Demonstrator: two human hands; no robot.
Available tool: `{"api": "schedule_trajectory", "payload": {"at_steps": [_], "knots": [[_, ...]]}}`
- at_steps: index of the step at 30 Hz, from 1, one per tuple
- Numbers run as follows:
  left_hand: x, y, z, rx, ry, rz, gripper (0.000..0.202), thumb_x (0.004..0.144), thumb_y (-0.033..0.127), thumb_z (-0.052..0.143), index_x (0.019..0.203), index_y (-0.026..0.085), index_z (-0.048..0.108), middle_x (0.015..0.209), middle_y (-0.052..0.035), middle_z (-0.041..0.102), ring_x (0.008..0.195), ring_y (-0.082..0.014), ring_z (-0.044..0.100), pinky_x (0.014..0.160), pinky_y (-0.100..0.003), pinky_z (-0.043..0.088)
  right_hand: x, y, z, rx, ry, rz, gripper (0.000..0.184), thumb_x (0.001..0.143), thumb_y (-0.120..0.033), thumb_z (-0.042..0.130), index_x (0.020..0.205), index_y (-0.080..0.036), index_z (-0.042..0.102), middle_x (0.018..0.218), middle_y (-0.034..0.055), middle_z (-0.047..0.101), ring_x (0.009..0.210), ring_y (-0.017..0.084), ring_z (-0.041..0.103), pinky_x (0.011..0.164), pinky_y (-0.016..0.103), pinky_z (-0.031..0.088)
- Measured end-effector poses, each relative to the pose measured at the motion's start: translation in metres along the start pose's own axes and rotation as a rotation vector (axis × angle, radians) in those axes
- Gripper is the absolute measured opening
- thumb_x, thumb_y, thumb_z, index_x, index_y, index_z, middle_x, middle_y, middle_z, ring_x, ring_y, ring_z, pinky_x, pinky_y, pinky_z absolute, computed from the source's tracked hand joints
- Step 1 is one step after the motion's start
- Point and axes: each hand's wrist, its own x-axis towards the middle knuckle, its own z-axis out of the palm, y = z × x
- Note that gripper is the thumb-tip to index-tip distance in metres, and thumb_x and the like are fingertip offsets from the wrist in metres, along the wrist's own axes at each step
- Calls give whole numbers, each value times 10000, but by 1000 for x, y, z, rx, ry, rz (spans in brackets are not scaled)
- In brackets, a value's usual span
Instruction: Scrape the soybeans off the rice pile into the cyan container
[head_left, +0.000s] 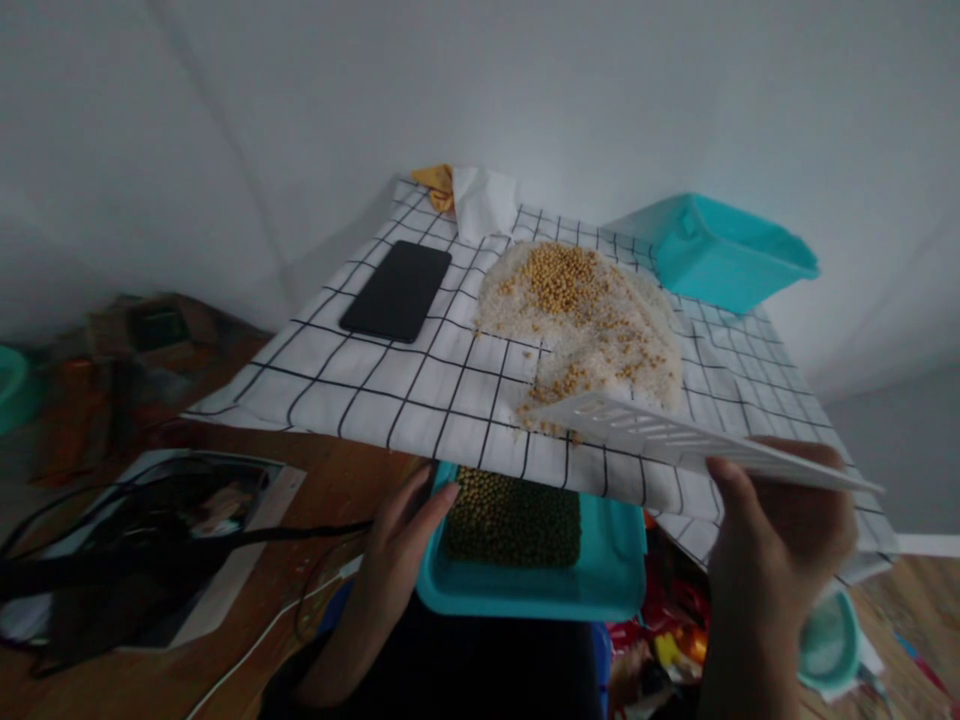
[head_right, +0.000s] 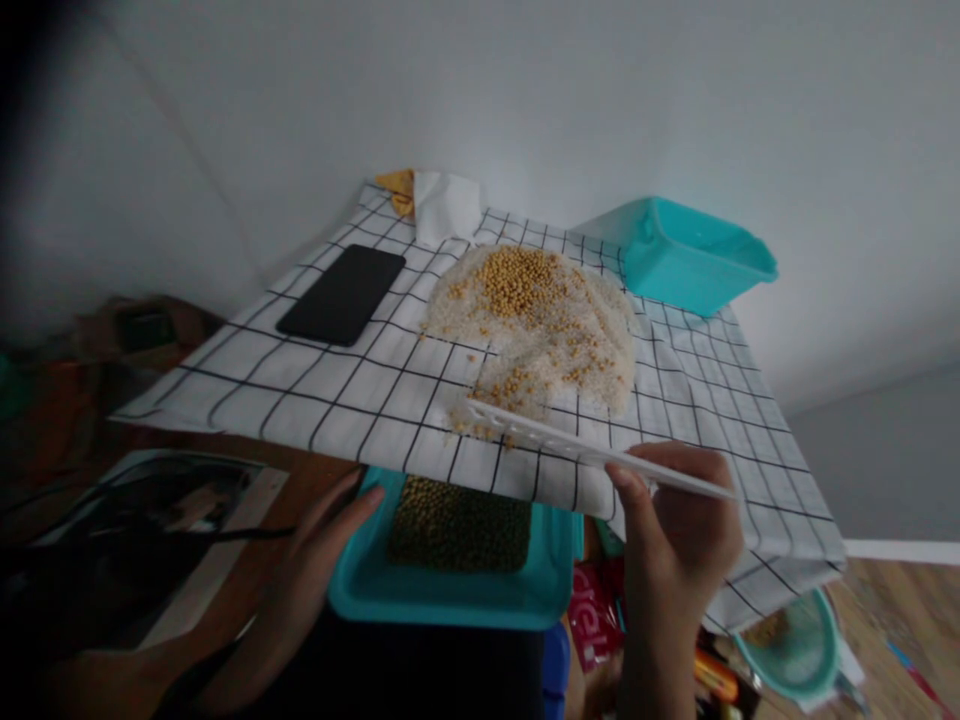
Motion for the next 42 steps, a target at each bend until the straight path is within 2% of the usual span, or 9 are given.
{"api": "schedule_trajectory", "payload": {"at_steps": [5,10,17,23,27,33,35,39,42], "knots": [[1,-1,0,9,-3,27,345,703,471,706,945,231,760,1076,-55,783,1120,-289,680,1015,-363,489,4,-1,0,31,-117,-43,260,690,-287,839,728,-190,600,693,-14,634,655,162,589,630,314,443],[-2,0,1,-6,16,6,340,707,471,707,946,234,756,1080,-46,784,1122,-289,678,1026,-368,482,4,3,-7,104,-82,-55,266,680,-261,831,715,-211,571,659,-29,643,660,178,601,679,347,461],[-4,5,1,9,48,-19,313,702,439,714,953,256,759,1128,-32,779,1166,-277,665,1047,-352,474,1,1,-7,134,-113,-62,221,686,-215,810,726,-203,592,672,-20,651,682,180,605,710,357,464],[0,-5,-3,35,42,-46,404,700,510,725,992,232,746,1146,-59,767,1158,-292,664,1032,-366,482,-3,1,-10,116,-104,-51,220,695,-222,815,729,-198,600,666,-16,637,675,175,601,695,338,457],[1,-12,-7,61,59,-86,501,688,551,734,1050,205,729,1210,-86,739,1207,-306,634,1028,-368,483,-7,1,-12,91,-124,7,224,699,-195,813,736,-194,593,673,-16,642,666,169,607,674,322,446],[1,-8,-2,12,26,-42,455,694,526,718,1020,209,739,1173,-64,758,1193,-293,642,1063,-363,449,-7,-2,-12,197,-216,-40,175,735,-185,758,745,-196,583,695,-7,675,681,183,627,733,360,458],[1,-6,-1,-4,0,-28,460,702,530,706,1033,211,736,1181,-59,757,1198,-285,639,1067,-355,445,-5,0,-13,201,-176,-41,188,724,-191,773,744,-194,586,691,-11,667,679,176,619,726,349,456],[0,-5,-2,8,13,-59,472,709,520,705,1065,209,720,1211,-61,745,1211,-278,630,1072,-347,437,-2,8,-17,80,23,-20,245,657,-236,852,727,-183,623,697,-32,606,653,130,554,655,284,414],[-1,-4,-2,1,-2,-63,454,718,513,705,1062,217,719,1226,-52,739,1219,-282,623,1077,-353,431,-3,10,-21,38,49,8,262,640,-278,865,713,-173,635,714,-24,583,662,127,536,643,278,401]]}}
